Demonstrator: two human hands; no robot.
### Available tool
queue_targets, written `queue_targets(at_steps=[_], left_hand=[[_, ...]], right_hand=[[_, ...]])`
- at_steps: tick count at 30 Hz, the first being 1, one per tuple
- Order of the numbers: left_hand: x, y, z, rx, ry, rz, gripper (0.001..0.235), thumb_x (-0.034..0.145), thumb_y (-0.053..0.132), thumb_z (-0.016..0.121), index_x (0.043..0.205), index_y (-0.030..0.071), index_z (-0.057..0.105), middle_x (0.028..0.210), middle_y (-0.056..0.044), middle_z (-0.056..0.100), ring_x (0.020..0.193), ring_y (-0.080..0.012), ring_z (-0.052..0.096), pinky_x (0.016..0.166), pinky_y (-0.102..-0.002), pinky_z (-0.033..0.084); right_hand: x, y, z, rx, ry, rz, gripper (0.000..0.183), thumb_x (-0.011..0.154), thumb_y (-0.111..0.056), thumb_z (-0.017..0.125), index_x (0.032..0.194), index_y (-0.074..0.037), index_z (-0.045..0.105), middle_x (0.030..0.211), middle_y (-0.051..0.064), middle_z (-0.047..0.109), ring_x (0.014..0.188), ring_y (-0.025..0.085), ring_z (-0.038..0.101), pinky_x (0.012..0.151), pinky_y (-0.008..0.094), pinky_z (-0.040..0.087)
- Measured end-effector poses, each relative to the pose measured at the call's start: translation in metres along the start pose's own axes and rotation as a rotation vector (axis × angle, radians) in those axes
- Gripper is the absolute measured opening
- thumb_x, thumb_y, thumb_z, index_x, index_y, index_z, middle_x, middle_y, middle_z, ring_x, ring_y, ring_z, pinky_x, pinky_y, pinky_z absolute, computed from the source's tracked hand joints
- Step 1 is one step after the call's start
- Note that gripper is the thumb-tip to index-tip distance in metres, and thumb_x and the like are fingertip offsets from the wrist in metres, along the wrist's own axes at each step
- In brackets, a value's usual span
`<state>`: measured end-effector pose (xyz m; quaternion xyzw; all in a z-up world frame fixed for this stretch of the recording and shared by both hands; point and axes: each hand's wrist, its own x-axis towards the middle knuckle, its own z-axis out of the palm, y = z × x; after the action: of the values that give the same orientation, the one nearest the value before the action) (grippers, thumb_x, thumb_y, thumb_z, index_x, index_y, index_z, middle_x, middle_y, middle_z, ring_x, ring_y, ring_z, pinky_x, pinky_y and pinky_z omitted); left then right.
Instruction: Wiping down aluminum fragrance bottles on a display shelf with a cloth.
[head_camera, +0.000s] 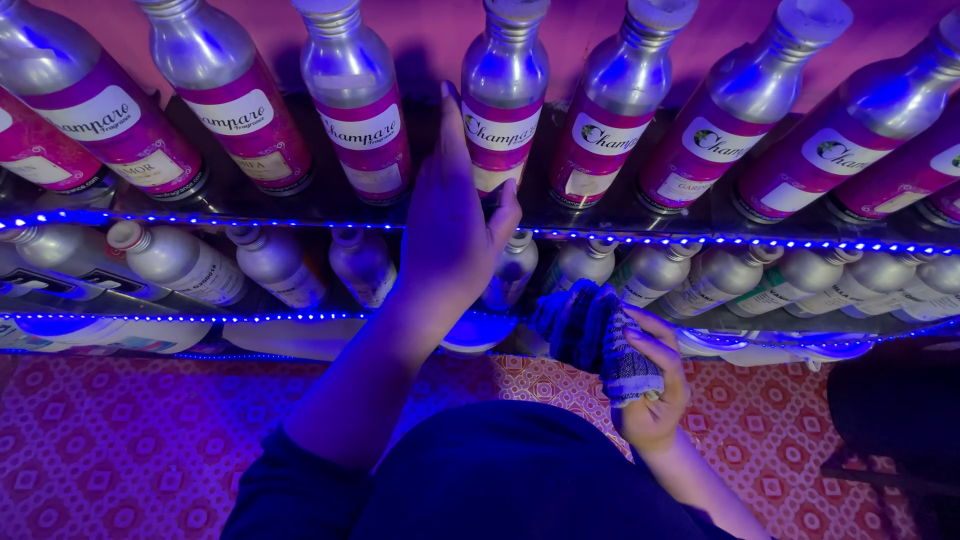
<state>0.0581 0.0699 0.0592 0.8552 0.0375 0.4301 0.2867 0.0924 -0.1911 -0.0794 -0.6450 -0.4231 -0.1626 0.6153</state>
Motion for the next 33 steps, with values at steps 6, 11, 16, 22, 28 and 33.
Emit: queue_targets(at_steps=[6, 11, 16, 22, 28, 33], left_hand=[[-0.033, 0.022, -0.009, -0.052, -0.01, 0.161, 0.093, 0.104, 0.02, 0.073, 0.161, -0.009, 0.006, 0.171, -0.035, 0.015, 0.161, -0.051, 0.035, 0.136, -0.052, 0.035], [-0.119, -0.026, -0.023, -0.007, 0.024, 0.507, 0.06, 0.093, 0.03, 0.083, 0.138, 0.011, 0.048, 0.142, -0.015, 0.055, 0.134, -0.0343, 0.058, 0.118, -0.056, 0.047], [-0.187, -0.075, -0.065, -0.101, -0.144, 0.105, 0.02, 0.074, 0.034, 0.082, 0.081, 0.016, 0.076, 0.132, -0.006, 0.067, 0.135, -0.031, 0.05, 0.116, -0.05, 0.038], [-0.2, -0.084, -0.107, -0.103, 0.078, -0.169, 0.029, 0.085, 0.004, 0.057, 0.07, 0.015, 0.079, 0.115, -0.005, 0.076, 0.115, -0.0246, 0.061, 0.107, -0.041, 0.046], [-0.197, -0.094, -0.143, -0.202, 0.116, -0.125, 0.031, 0.09, 0.005, 0.053, 0.074, 0.014, 0.078, 0.117, -0.004, 0.074, 0.112, -0.0222, 0.058, 0.107, -0.04, 0.044], [-0.209, -0.123, -0.175, -0.179, 0.04, -0.138, 0.024, 0.089, 0.025, 0.069, 0.103, 0.007, 0.075, 0.119, -0.008, 0.072, 0.111, -0.0263, 0.064, 0.1, -0.042, 0.05]], right_hand=[[-0.001, 0.002, -0.001, -0.01, -0.014, 0.005, 0.044, 0.098, -0.034, 0.063, 0.13, -0.007, 0.051, 0.144, 0.024, 0.051, 0.13, 0.037, 0.06, 0.113, 0.045, 0.051], [-0.005, 0.012, 0.002, -0.026, 0.01, 0.038, 0.042, 0.097, -0.031, 0.062, 0.129, -0.007, 0.051, 0.142, 0.023, 0.053, 0.13, 0.037, 0.059, 0.113, 0.046, 0.049], [-0.002, 0.013, 0.023, -0.018, -0.001, 0.02, 0.045, 0.1, -0.038, 0.059, 0.131, -0.006, 0.05, 0.142, 0.023, 0.053, 0.131, 0.038, 0.059, 0.113, 0.048, 0.05], [-0.001, 0.005, 0.067, 0.041, -0.06, 0.018, 0.04, 0.094, -0.023, 0.062, 0.13, -0.006, 0.053, 0.142, 0.023, 0.055, 0.13, 0.037, 0.06, 0.113, 0.047, 0.049], [-0.007, -0.006, 0.107, 0.088, -0.125, -0.008, 0.047, 0.086, -0.013, 0.07, 0.129, -0.011, 0.052, 0.143, 0.023, 0.054, 0.131, 0.038, 0.06, 0.113, 0.046, 0.05], [-0.009, -0.021, 0.143, 0.073, -0.142, -0.004, 0.044, 0.086, -0.014, 0.067, 0.128, -0.008, 0.054, 0.14, 0.025, 0.058, 0.128, 0.039, 0.062, 0.111, 0.047, 0.051]])
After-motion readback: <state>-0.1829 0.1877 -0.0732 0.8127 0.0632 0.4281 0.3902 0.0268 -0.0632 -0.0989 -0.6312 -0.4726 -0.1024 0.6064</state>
